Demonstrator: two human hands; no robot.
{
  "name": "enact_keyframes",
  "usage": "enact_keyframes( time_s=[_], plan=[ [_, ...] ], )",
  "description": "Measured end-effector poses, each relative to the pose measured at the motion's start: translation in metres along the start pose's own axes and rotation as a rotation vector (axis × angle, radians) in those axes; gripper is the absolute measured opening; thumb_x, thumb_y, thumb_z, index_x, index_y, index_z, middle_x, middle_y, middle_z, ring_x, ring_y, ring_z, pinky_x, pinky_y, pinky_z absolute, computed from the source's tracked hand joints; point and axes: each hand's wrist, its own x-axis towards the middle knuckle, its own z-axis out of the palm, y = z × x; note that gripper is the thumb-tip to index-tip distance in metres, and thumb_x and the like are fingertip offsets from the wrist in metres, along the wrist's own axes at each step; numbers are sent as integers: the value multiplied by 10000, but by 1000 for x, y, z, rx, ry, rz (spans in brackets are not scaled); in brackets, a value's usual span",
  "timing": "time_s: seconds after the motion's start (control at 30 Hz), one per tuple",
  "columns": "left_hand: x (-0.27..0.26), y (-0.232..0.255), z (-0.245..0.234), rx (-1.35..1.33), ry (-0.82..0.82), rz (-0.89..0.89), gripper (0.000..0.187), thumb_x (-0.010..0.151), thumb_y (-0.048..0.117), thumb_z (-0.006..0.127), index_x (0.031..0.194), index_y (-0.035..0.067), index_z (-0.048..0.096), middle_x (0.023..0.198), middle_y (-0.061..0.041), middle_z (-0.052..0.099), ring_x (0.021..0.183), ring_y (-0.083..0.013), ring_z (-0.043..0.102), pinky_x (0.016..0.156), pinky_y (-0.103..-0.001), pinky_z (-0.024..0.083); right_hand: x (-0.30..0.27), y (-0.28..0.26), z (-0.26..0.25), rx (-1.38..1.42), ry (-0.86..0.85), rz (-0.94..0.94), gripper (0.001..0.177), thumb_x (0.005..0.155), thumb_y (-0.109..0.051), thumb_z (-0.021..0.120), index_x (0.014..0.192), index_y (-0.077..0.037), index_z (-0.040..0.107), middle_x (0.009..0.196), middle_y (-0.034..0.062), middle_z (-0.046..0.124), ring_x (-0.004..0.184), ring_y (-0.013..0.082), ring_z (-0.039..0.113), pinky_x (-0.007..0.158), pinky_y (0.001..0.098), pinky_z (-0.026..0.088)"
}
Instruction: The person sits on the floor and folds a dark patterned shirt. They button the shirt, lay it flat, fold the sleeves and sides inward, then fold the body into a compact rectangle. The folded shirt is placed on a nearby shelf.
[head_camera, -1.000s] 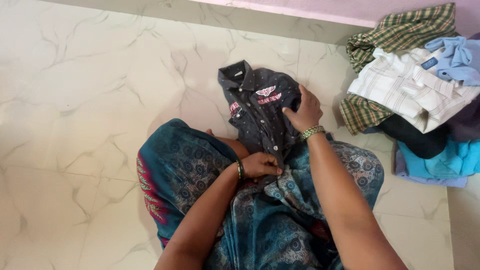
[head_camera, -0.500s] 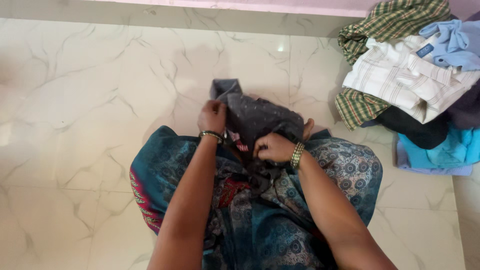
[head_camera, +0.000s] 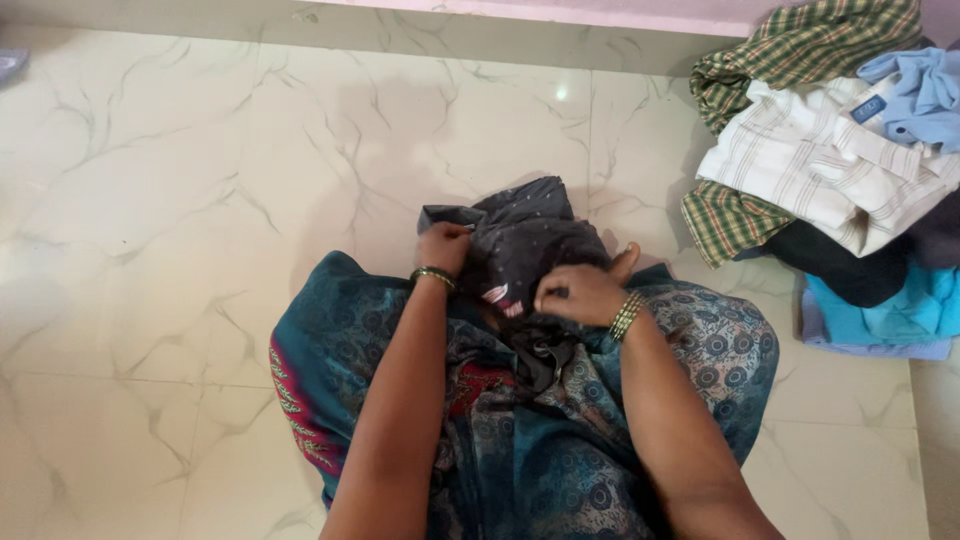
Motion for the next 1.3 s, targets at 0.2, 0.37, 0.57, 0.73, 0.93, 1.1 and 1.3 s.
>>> enact_keyframes(
  time_s=[0.2, 0.37, 0.57, 0.73, 0.93, 1.1, 1.3],
  plan=[
    [-60, 31, 5, -25, -281, 372, 359, 780, 244, 728, 1131, 178, 766, 977, -101, 770, 876, -285, 749, 780, -399, 578, 8, -19, -4, -57, 742, 124, 306, 935, -428, 696, 965, -132, 767, 1083, 35, 750, 1067, 253, 684, 987, 481, 477],
    [-99, 62, -6, 134, -110, 804, 287, 755, 189, 742, 1036, 154, 789, 950, -79, 771, 902, -310, 711, 867, -482, 511, 22, -11, 8, -231, 828, -262, 456, 919, -345, 723, 1231, -12, 706, 1240, 166, 697, 1203, 389, 605, 1035, 542, 424],
    [-117, 76, -19, -27, -41, 825, 200, 802, 90, 711, 989, 130, 772, 918, -42, 748, 870, -295, 680, 797, -444, 529, 29, 11, 26, -105, 703, -1, 196, 990, -247, 648, 1086, -103, 741, 1032, 90, 754, 1161, 304, 671, 1136, 505, 401],
    [-115, 88, -35, -280, 399, 671, 365, 904, -28, 623, 1260, 48, 651, 1249, -100, 678, 1182, -287, 655, 1002, -424, 560, 14, 6, 19, -70, 822, -230, 152, 1034, -146, 597, 1085, -57, 709, 1052, 96, 743, 1012, 295, 684, 1140, 562, 382],
    [-102, 108, -80, -274, 115, 853, 717, 748, -41, 588, 1460, -1, 516, 1548, -168, 494, 1556, -439, 221, 1233, -580, 329, 5, -20, 3, 316, 495, -195, 169, 1004, -155, 598, 1091, -54, 702, 894, 50, 668, 786, 181, 643, 739, 363, 511],
    [-96, 125, -96, -107, -56, 899, 364, 773, 21, 743, 1127, 69, 676, 1373, -119, 667, 1523, -429, 341, 1168, -561, 382, -4, -38, -18, 464, 365, -405, 172, 1028, -189, 621, 1108, -57, 698, 982, 57, 664, 823, 177, 616, 783, 355, 509],
    [-102, 129, -114, -419, -116, 605, 156, 860, 33, 680, 1000, 81, 630, 1296, -88, 713, 1282, -363, 627, 946, -402, 572, -11, -48, -37, 75, 338, -327, 578, 787, -291, 839, 1231, 15, 630, 1202, 150, 619, 1099, 339, 597, 927, 454, 457]
  ],
)
